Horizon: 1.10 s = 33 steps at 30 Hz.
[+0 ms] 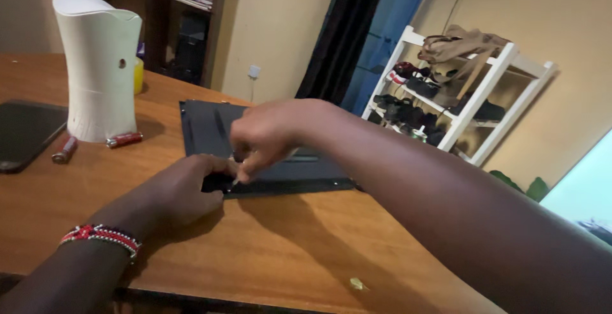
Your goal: The person uses a screwdriver to tighten screws on the back of a black electronic device placed on a wooden table. The person repeatedly inserts and turns the screwdriver at multiple screw locations around the device's perimeter.
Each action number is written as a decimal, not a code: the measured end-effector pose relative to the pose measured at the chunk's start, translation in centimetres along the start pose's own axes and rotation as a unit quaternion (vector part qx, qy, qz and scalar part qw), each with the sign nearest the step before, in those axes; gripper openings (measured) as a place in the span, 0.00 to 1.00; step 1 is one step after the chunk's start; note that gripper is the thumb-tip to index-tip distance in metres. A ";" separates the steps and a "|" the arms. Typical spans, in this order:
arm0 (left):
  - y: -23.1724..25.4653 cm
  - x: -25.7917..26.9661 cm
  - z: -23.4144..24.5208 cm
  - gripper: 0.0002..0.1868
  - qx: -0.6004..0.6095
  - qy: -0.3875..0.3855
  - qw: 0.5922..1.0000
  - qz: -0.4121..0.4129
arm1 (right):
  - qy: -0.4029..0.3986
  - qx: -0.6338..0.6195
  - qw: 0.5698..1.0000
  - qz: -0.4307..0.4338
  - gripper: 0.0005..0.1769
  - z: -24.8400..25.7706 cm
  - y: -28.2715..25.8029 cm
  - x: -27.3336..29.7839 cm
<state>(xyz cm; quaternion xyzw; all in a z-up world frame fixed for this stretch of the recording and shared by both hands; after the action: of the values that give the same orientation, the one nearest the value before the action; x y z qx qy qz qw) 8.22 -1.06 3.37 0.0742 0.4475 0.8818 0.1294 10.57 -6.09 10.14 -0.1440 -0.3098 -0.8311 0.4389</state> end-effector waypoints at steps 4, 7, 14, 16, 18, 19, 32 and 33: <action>0.4 -0.3 0.3 0.26 -0.044 0.010 0.999 -0.005 | 0.042 0.055 0.997 0.037 0.15 1.2 -1.4 0.3; 0.7 -0.8 0.5 0.26 -0.061 0.014 0.998 -0.028 | 0.059 0.063 0.995 0.049 0.11 1.7 -1.9 0.1; -0.8 -1.9 0.2 0.21 -0.041 -0.003 0.998 -0.043 | -0.070 0.010 0.997 0.000 0.15 -0.3 -0.3 -1.3; -1.0 -2.1 0.0 0.22 -0.049 0.006 0.997 -0.055 | -0.075 -0.028 0.997 -0.017 0.17 -0.9 0.1 -1.1; -0.4 -1.9 0.5 0.25 -0.101 0.059 0.988 -0.103 | -0.065 -0.050 0.996 -0.028 0.18 -1.0 0.3 -1.1; 0.3 -1.8 0.6 0.26 -0.130 0.079 0.978 -0.140 | -0.030 -0.051 0.998 -0.024 0.17 -0.5 0.1 -1.2; 3.0 2.3 0.9 0.23 -0.315 0.241 0.906 -0.149 | 0.047 -0.149 0.987 -0.024 0.16 -4.0 3.0 4.7; 3.3 2.4 1.0 0.23 -0.328 0.245 0.901 -0.144 | 0.035 -0.157 0.986 -0.049 0.15 -4.6 4.0 5.5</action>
<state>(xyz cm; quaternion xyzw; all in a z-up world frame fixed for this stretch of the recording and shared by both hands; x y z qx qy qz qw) 5.60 -1.48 6.68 -0.2561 0.1562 0.9406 0.1588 10.86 -14.23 10.97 -0.1667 -0.1668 -0.8946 0.3797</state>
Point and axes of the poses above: each hand's wrist, its own x-axis away from the middle knuckle, its own z-axis out of the back of the hand, y = z × x, the point moved 10 cm from there along -x, towards the middle knuckle, and after that the axes turned 10 degrees about -y, right-handed, at the moved point
